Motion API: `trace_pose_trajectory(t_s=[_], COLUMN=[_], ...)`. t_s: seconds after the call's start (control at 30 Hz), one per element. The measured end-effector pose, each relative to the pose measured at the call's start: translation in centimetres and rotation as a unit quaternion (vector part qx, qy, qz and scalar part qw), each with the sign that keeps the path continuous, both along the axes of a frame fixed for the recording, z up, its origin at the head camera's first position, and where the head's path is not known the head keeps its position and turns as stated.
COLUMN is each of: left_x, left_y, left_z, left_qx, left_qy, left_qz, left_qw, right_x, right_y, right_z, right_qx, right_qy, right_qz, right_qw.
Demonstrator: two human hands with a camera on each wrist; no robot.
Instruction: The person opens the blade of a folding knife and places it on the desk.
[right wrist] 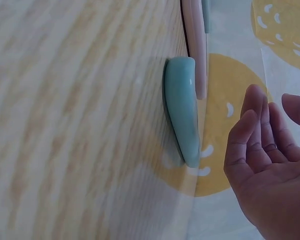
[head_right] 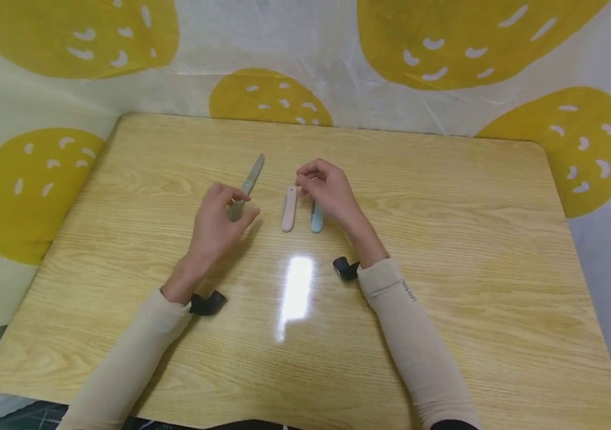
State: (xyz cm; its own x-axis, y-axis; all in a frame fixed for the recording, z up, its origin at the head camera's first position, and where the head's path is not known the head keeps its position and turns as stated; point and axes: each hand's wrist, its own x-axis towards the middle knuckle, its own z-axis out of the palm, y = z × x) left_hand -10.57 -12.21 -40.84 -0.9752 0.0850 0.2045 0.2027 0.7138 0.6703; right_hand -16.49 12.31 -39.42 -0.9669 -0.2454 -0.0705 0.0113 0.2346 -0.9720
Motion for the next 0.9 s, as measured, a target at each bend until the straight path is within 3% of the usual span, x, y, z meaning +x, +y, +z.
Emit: trace_pose_trajectory(t_s=[0.23, 0.47, 0.7, 0.9], left_x=[0.7, 1.0, 1.0, 0.9], left_y=[1.7, 2.9, 3.6, 4.1], left_z=[-0.2, -0.3, -0.3, -0.5], left_qx=[0.001, 0.003, -0.021, -0.063], left_qy=[-0.042, -0.084, -0.138, -0.133], left_qz=[-0.049, -0.088, -0.089, -0.076], left_qw=[0.9979, 0.9925, 0.9862, 0.9862], right_x=[-0.4, -0.5, -0.5, -0.6], right_y=[0.0, -0.4, -1.0, -1.5], right_z=[0.0, 0.4, 0.5, 0.6], right_qx=[0.054, 0.095, 0.136, 0.177], right_qy=[0.019, 0.024, 0.013, 0.011], right_qz=[-0.004, 0.017, 0.037, 0.05], right_qw=[0.998, 0.995, 0.99, 0.983])
